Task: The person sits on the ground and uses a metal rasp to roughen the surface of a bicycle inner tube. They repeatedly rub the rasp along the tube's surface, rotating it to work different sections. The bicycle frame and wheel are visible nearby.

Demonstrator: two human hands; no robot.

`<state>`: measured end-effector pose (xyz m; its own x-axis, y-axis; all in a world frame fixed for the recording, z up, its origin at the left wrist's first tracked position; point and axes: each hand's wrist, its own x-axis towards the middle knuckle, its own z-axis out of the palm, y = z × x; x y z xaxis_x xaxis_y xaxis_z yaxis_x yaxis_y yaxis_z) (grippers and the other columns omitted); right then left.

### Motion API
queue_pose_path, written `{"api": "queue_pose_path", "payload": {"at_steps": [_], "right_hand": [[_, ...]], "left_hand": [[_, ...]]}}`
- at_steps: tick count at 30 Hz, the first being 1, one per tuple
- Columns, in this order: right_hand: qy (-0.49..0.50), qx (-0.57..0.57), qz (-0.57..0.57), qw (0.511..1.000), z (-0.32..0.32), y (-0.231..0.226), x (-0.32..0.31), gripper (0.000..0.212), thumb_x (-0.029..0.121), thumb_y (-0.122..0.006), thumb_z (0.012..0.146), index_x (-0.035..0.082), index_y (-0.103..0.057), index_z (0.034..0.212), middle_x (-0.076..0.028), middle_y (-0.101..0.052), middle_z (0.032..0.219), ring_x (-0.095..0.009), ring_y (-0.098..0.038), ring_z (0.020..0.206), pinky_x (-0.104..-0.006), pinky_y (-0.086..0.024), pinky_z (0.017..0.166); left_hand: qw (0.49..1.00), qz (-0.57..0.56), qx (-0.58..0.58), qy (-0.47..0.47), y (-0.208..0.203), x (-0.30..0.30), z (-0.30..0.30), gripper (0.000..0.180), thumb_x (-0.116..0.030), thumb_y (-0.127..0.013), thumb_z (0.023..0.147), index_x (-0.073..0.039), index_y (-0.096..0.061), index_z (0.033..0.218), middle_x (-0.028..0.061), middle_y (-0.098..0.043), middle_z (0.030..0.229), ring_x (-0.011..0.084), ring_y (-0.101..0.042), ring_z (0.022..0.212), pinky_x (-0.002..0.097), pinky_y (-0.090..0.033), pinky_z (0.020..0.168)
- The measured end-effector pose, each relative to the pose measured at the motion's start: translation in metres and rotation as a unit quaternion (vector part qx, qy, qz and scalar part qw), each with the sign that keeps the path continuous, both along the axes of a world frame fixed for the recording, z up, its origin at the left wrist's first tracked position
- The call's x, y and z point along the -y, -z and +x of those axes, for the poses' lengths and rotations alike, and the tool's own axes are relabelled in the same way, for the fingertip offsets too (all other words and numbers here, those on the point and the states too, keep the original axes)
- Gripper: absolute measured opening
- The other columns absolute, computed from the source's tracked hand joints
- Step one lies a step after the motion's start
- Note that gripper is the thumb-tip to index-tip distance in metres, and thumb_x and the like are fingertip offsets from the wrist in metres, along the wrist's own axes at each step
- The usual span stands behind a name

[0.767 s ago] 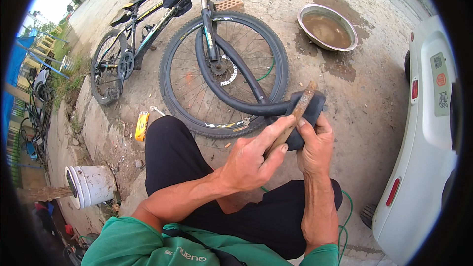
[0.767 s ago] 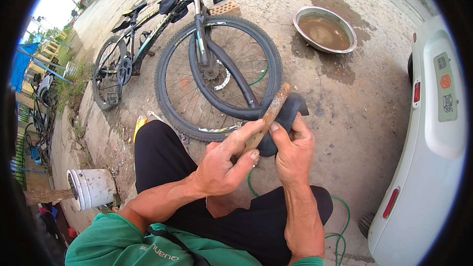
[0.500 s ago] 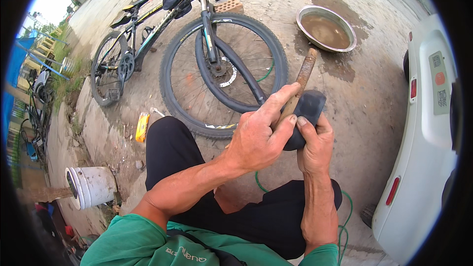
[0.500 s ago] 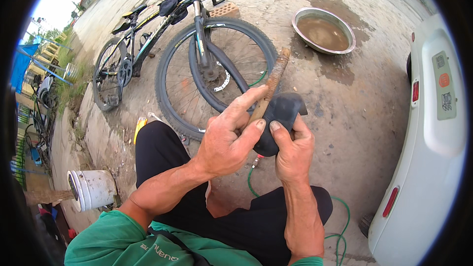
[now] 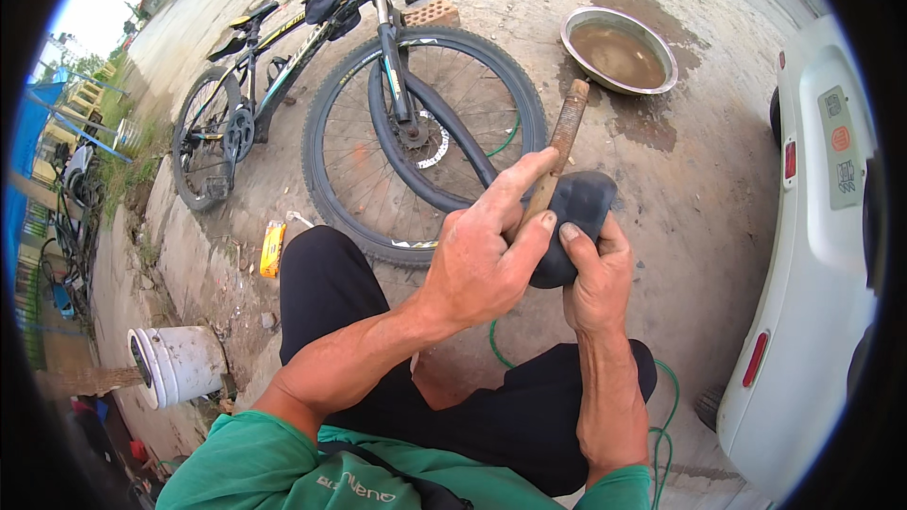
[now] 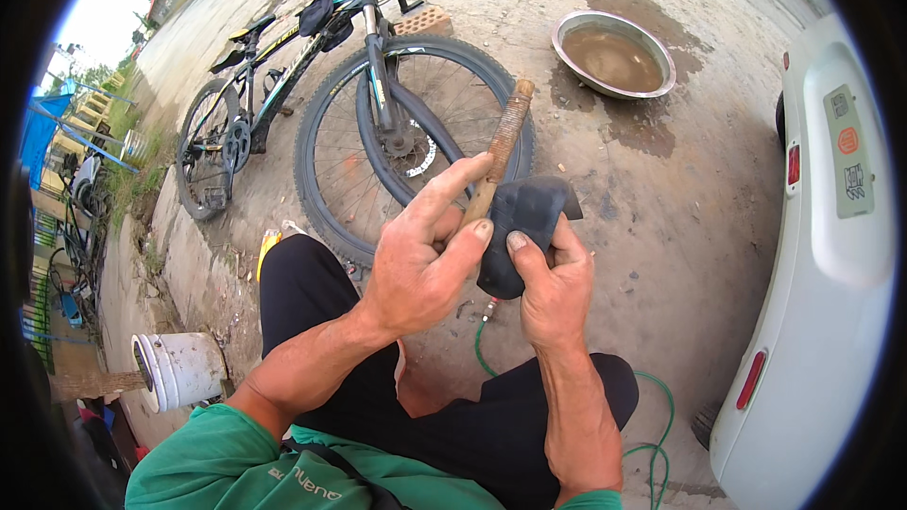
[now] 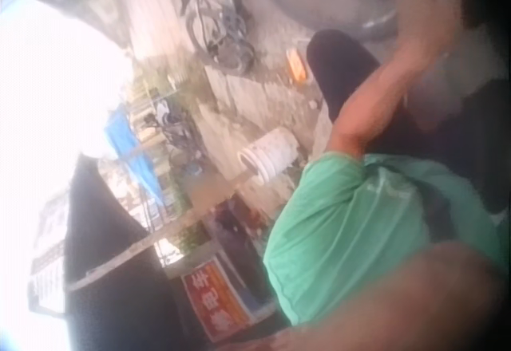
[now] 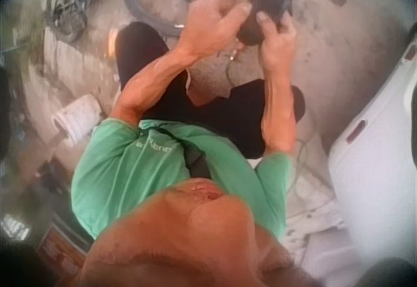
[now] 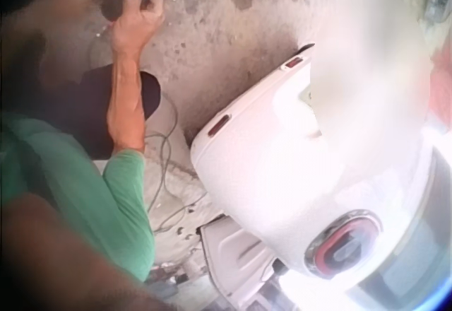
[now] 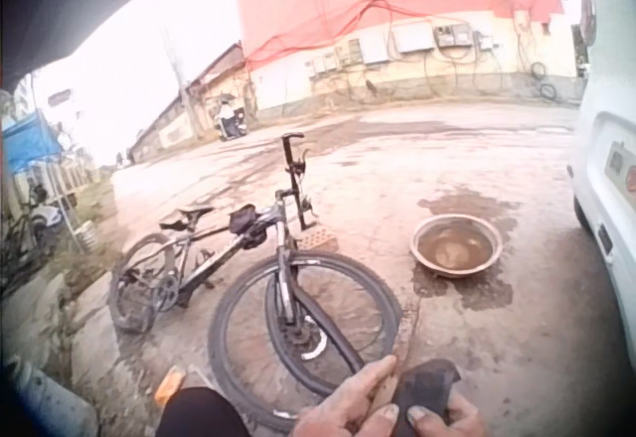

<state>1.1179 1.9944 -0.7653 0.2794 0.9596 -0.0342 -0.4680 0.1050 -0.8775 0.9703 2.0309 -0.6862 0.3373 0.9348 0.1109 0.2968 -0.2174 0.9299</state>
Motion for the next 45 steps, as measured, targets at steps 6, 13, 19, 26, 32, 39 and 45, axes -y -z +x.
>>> {"api": "queue_pose_path", "payload": {"at_steps": [6,13,19,26,32,39,45], "right_hand": [[-0.016,0.000,0.009,1.000,0.002,0.009,-0.003,0.029,0.005,-0.066,0.098,-0.003,-0.066,0.126,-0.005,-0.072,0.111,-0.010,-0.066,0.098,-0.0275,-0.054,0.089],[-0.013,0.013,-0.001,1.000,0.000,0.001,-0.001,0.031,0.002,-0.065,0.098,-0.004,-0.064,0.129,-0.005,-0.071,0.112,-0.010,-0.066,0.097,-0.0268,-0.054,0.088],[-0.023,0.018,-0.009,1.000,0.002,0.004,-0.002,0.034,0.000,-0.064,0.096,-0.004,-0.064,0.130,-0.006,-0.071,0.114,-0.011,-0.066,0.100,-0.0277,-0.054,0.090],[-0.031,0.021,-0.011,0.999,0.003,0.000,-0.002,0.035,0.001,-0.064,0.096,-0.004,-0.063,0.131,-0.006,-0.071,0.114,-0.010,-0.066,0.099,-0.0276,-0.054,0.089],[-0.005,0.013,-0.006,1.000,0.003,0.004,-0.001,0.034,0.002,-0.065,0.097,-0.004,-0.065,0.130,-0.005,-0.071,0.112,-0.009,-0.066,0.097,-0.0268,-0.054,0.086],[-0.023,0.021,0.004,1.000,0.005,0.007,0.000,0.026,0.001,-0.064,0.099,-0.004,-0.069,0.124,-0.003,-0.073,0.106,-0.008,-0.065,0.094,-0.0246,-0.053,0.083],[-0.009,0.023,-0.007,1.000,0.005,0.004,0.001,0.026,0.002,-0.065,0.098,-0.004,-0.069,0.123,-0.002,-0.072,0.104,-0.007,-0.064,0.092,-0.0241,-0.053,0.082]], "left_hand": [[0.998,0.045,-0.014,0.041,0.033,0.037,-0.019,0.059,-0.003,-0.065,0.096,-0.002,-0.049,0.153,0.0068,-0.057,0.082,0.0125,-0.056,0.075,0.0288,-0.048,0.070],[1.000,0.009,-0.006,0.024,0.009,-0.009,0.003,0.057,-0.006,-0.064,0.096,-0.004,-0.051,0.152,-0.0001,-0.049,0.060,0.0068,-0.045,0.056,0.0292,-0.040,0.056],[0.998,0.028,-0.003,0.048,0.025,0.035,-0.021,0.058,-0.004,-0.065,0.096,-0.004,-0.051,0.152,0.0044,-0.057,0.068,0.0090,-0.054,0.064,0.0259,-0.046,0.065],[0.996,-0.083,0.013,0.037,0.011,-0.005,-0.001,0.056,-0.008,-0.063,0.098,-0.001,-0.050,0.152,-0.0035,-0.050,0.063,0.0055,-0.046,0.059,0.0269,-0.040,0.057],[0.999,-0.010,-0.008,0.053,0.013,0.028,-0.025,0.056,-0.005,-0.063,0.097,-0.003,-0.050,0.151,0.0120,-0.072,0.086,0.0120,-0.065,0.071,0.0304,-0.053,0.069],[0.999,-0.026,-0.006,0.036,0.024,0.006,-0.002,0.056,-0.004,-0.064,0.096,-0.004,-0.052,0.151,0.0051,-0.058,0.072,0.0098,-0.055,0.064,0.0289,-0.047,0.063],[0.998,0.003,-0.031,0.046,0.018,0.022,-0.017,0.057,-0.004,-0.065,0.097,-0.004,-0.050,0.151,0.0182,-0.074,0.098,0.0167,-0.072,0.080,0.0318,-0.056,0.074]]}}
